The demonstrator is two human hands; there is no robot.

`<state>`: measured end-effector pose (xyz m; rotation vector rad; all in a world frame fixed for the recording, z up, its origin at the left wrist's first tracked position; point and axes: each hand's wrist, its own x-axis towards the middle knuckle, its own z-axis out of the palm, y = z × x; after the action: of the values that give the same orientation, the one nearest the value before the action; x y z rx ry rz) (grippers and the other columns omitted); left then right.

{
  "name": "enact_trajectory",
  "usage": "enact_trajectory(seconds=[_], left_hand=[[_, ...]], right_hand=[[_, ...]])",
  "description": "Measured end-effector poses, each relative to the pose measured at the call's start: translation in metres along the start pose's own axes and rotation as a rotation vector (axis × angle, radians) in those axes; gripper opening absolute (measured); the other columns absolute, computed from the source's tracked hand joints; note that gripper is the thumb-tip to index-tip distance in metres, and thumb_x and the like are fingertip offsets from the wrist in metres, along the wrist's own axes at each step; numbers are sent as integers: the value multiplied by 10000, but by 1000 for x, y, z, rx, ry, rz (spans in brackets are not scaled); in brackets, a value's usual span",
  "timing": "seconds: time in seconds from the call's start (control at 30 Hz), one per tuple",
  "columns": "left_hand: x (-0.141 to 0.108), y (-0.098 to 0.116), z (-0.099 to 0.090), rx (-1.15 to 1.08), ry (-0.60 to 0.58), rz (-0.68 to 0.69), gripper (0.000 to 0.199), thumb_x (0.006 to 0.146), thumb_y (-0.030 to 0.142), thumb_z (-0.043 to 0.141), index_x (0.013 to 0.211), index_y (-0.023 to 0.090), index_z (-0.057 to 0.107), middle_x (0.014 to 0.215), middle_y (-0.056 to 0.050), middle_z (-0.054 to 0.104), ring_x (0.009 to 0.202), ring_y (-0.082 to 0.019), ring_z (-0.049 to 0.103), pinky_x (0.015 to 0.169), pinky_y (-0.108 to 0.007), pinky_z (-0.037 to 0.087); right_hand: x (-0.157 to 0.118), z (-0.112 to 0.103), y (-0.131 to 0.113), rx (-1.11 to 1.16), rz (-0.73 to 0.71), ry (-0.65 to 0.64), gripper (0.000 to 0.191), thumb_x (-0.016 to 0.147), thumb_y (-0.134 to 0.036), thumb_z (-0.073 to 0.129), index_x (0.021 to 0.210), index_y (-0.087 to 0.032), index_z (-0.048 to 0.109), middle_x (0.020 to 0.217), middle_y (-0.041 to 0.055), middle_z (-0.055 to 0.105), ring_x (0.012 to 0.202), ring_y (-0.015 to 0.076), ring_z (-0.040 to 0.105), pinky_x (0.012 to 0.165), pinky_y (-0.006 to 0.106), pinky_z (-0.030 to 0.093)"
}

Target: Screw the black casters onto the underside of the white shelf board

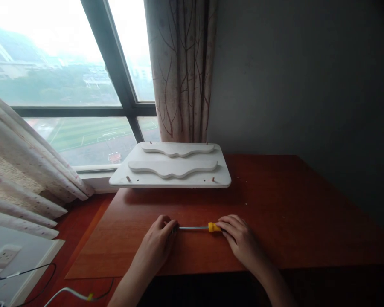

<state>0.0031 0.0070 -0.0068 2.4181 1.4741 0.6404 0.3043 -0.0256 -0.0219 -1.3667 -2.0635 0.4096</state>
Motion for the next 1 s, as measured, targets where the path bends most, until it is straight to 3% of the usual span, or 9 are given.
enact_trajectory(seconds=[0.17, 0.37, 0.57, 0.67, 0.77, 0.87, 0.93, 1.0], left_hand=[[-1, 6, 5, 10, -5, 12, 278, 951, 199, 467, 1160, 233, 647, 1090, -106, 613, 961, -233, 664, 848, -356, 561], [-5, 1, -5, 14, 7, -5, 309, 963, 246, 472, 1240, 249, 609, 1220, -112, 604, 1011, -231, 681, 858, -342, 575], [-8, -17, -14, 63, 62, -49, 312, 979, 271, 437, 1230, 257, 622, 1254, -78, 631, 935, -186, 713, 765, -267, 569], [-3, -31, -23, 115, 114, -98, 307, 993, 340, 437, 1198, 266, 653, 1241, -54, 655, 789, -150, 711, 671, -236, 538], [6, -48, -41, 181, 205, -164, 306, 984, 399, 459, 1132, 260, 688, 1193, -30, 681, 623, -106, 652, 614, -234, 490], [15, -66, -64, 297, 391, -280, 290, 940, 400, 508, 1083, 249, 710, 1031, -15, 716, 589, -119, 619, 566, -252, 432], [21, -80, -79, 359, 512, -360, 294, 927, 392, 518, 1097, 244, 708, 969, -17, 718, 630, -151, 623, 592, -264, 439], [29, -96, -92, 391, 603, -422, 321, 931, 377, 503, 1156, 233, 681, 1056, -40, 713, 823, -216, 661, 745, -303, 506]], right_hand=[[-1, 2, -2, -49, 1, 19, 400, 916, -73, 514, 1246, -258, 645, 1232, 65, 662, 1153, 246, 586, 1011, 447, 511], [-4, 1, -3, -88, 18, 40, 427, 918, -130, 535, 1318, -259, 610, 1308, 72, 642, 1225, 266, 563, 1073, 489, 481], [-6, 1, 2, -98, 47, 35, 401, 933, -165, 538, 1318, -252, 608, 1314, 73, 644, 1239, 266, 564, 1084, 491, 481], [-3, 2, 3, -96, 51, 54, 370, 957, -225, 544, 1320, -253, 612, 1309, 76, 651, 1235, 262, 575, 1082, 480, 489], [2, -2, 6, -92, 48, 59, 356, 975, -281, 540, 1323, -265, 615, 1310, 72, 653, 1231, 257, 587, 1074, 465, 501], [11, -13, 18, -98, 55, 103, 346, 993, -318, 513, 1316, -255, 622, 1304, 80, 657, 1225, 254, 598, 1068, 457, 507], [20, -23, 32, -111, 64, 168, 350, 999, -335, 493, 1309, -245, 629, 1291, 92, 662, 1213, 262, 609, 1068, 469, 504], [34, -32, 49, -121, 80, 242, 364, 996, -364, 485, 1301, -238, 640, 1278, 107, 667, 1198, 275, 622, 1063, 483, 504]])
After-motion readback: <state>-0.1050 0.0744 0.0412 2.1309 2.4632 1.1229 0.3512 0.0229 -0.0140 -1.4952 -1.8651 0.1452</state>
